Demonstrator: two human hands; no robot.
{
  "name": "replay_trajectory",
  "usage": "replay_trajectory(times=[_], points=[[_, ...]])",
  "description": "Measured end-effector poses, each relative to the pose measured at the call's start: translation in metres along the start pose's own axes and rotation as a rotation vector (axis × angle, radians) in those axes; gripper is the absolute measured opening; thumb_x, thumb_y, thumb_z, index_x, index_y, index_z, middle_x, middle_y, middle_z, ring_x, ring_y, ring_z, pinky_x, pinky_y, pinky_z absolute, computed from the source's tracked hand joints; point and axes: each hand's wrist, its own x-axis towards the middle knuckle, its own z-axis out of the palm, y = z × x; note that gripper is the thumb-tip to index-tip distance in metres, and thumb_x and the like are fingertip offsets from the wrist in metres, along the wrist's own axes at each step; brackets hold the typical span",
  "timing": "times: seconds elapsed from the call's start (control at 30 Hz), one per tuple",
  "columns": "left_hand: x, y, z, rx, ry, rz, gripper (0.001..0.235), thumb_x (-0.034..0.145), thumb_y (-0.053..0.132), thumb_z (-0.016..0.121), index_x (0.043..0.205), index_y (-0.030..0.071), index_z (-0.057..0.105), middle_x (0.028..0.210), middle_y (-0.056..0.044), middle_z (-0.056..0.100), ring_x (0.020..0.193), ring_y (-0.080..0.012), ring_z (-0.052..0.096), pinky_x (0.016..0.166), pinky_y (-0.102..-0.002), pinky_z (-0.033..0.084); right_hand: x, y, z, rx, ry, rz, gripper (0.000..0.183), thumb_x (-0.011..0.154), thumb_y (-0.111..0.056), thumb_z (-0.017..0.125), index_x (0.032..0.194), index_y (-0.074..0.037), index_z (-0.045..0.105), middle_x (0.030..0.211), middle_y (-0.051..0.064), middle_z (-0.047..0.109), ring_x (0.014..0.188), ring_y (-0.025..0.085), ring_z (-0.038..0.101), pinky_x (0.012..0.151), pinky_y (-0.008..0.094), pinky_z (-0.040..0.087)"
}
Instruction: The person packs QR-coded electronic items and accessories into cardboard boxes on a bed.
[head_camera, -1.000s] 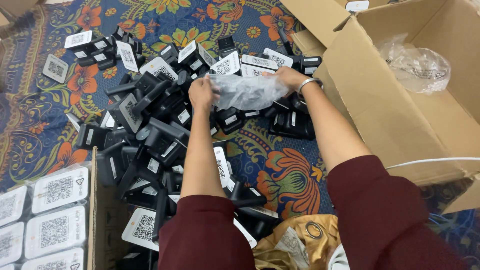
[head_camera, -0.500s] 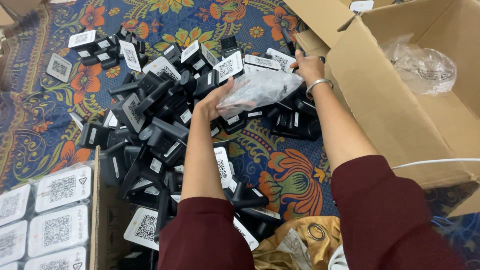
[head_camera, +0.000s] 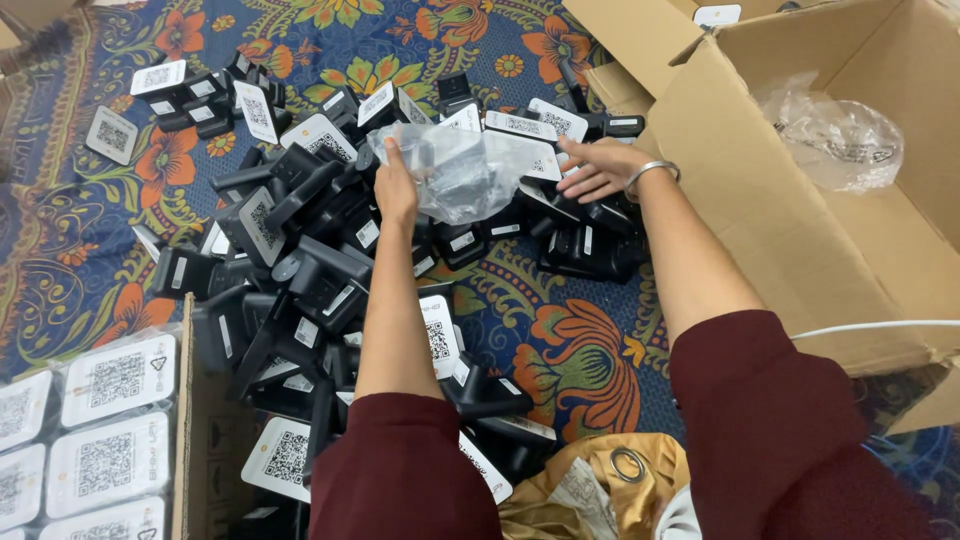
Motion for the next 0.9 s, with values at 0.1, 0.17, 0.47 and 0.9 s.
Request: replay_trajectory(times=[0.1, 0.17, 0.47, 0.9], points=[[-0.009, 0.016, -0.001, -0.061, 0.028, -0.075, 0.088, 0.096, 0.071, 0.02, 0.122, 0.006, 0.073, 0.082, -0.009, 0.081, 0.095, -0.0264, 0.077, 0.087, -0.037, 0.052, 0.011, -0.003, 0.015, -0.179, -0.225, -0.029, 0.061, 0.085, -0.053, 0.069, 0.131, -0.014, 0.065, 0.111, 0.0, 0.078, 0.096, 0.012, 0.075, 0.077, 0.03, 0.062], [-0.009, 0.014, 0.002, -0.04, 0.035, -0.064, 0.085, 0.095, 0.071, 0.02, 0.129, 0.009, 0.068, 0.083, -0.011, 0.081, 0.096, -0.027, 0.075, 0.087, -0.038, 0.051, 0.016, -0.009, 0.029, -0.183, -0.226, -0.075, 0.055, 0.086, -0.051, 0.071, 0.129, -0.016, 0.067, 0.109, -0.002, 0.077, 0.093, 0.01, 0.074, 0.077, 0.028, 0.06], [-0.015, 0.023, 0.015, -0.075, 0.15, -0.087, 0.085, 0.097, 0.072, 0.027, 0.134, 0.005, 0.065, 0.102, -0.021, 0.074, 0.082, -0.0345, 0.07, 0.074, -0.043, 0.054, 0.049, -0.014, 0.055, -0.112, -0.06, -0.25, 0.026, 0.09, -0.034, 0.074, 0.101, -0.01, 0.075, 0.098, 0.001, 0.077, 0.084, 0.01, 0.074, 0.074, 0.026, 0.06], [-0.019, 0.039, 0.017, -0.082, -0.094, -0.182, 0.094, 0.093, 0.078, 0.02, 0.133, 0.006, 0.064, 0.082, -0.015, 0.072, 0.048, -0.0231, 0.063, 0.044, -0.036, 0.052, 0.039, -0.012, 0.049, -0.086, 0.031, -0.221, 0.043, 0.089, -0.046, 0.073, 0.11, -0.008, 0.071, 0.104, 0.008, 0.076, 0.087, 0.018, 0.076, 0.074, 0.033, 0.061]])
